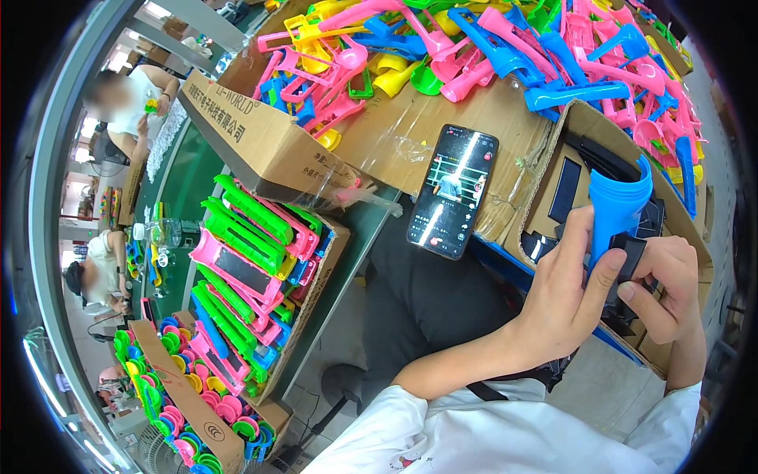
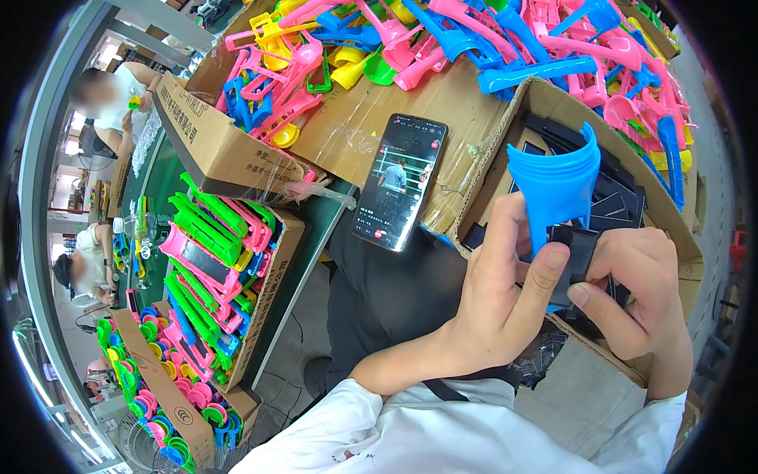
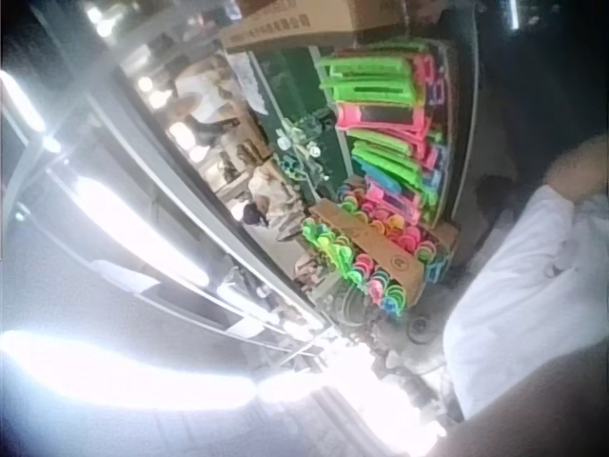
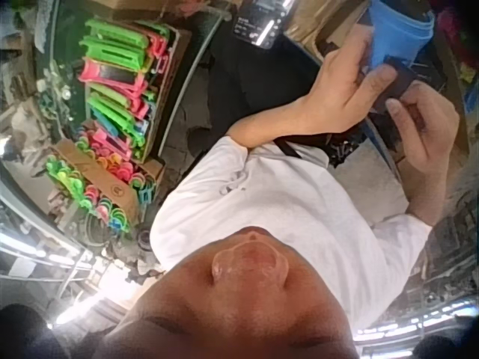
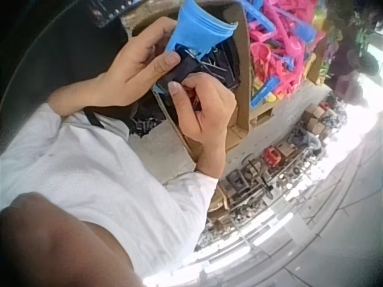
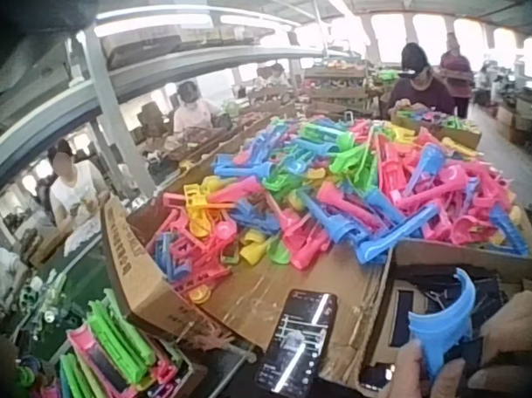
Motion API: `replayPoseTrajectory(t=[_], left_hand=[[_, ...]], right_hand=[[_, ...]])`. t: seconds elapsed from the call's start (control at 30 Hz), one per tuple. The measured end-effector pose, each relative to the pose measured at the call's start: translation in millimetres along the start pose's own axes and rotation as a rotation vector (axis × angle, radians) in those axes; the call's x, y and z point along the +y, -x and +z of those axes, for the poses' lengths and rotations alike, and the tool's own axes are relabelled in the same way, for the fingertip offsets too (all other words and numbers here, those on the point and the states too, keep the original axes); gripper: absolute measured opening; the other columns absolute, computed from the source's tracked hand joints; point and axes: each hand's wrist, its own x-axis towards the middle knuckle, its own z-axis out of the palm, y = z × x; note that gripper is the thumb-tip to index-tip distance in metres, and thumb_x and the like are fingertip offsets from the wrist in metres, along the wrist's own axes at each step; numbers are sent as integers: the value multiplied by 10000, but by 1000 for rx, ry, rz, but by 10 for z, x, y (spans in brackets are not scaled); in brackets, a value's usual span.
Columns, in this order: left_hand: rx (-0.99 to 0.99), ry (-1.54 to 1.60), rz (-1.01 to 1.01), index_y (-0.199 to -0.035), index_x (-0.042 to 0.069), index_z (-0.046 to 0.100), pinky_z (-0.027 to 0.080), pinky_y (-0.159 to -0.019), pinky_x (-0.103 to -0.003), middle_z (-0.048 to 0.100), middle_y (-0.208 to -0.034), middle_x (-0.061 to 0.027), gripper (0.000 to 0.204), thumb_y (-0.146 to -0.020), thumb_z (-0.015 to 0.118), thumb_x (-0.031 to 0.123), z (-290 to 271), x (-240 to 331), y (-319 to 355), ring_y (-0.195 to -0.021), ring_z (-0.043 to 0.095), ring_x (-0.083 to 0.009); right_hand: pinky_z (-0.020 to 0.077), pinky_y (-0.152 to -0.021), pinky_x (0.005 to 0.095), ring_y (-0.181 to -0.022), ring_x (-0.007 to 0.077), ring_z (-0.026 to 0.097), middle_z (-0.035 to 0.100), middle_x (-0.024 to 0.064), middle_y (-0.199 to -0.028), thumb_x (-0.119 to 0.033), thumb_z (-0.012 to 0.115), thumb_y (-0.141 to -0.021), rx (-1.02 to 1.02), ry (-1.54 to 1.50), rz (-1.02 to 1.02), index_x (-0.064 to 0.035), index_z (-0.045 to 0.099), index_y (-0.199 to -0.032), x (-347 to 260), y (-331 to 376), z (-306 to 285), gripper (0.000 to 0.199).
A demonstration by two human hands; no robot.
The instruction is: Assembling handheld solar lights by attaching solar panels to plastic housings.
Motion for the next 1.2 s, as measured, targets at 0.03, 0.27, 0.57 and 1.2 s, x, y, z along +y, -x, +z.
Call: replayPoseTrajectory(t=[0.03,0.27,0.57,1.2], left_hand=[[0,1,1,-1350,-34,396,517,-761,-422,603,-1031,-250,410,-1106,515,272,-3,-3,6,-848,639,-403],[-33,-60,-28,-1348,-36,398,519,-768,-446,598,-1054,-280,399,-1098,530,245,-22,14,28,-878,631,-472],[-54,-18,-41,-1354,-27,412,524,-755,-424,634,-1018,-242,374,-1095,535,212,-21,20,21,-874,670,-392],[72,46,-136,-1100,18,504,447,-599,-370,576,-724,-114,305,-1142,408,304,46,132,47,-613,555,-228]], right_hand=[[377,-497,333,-502,244,532,553,66,-616,-98,739,-706,-17,-13,14,-60,547,-711,-11,0,-2,196],[391,-535,342,-533,266,545,548,62,-625,-100,751,-719,-79,142,2,-68,550,-713,-86,-31,-47,204],[414,-576,270,-634,99,529,559,-2,-727,-361,798,-870,187,-16,111,-29,573,-973,-55,-11,74,414],[505,-824,241,-1030,89,652,669,33,-1204,-97,757,-899,-29,-743,445,-16,469,-1415,-56,28,162,597]])
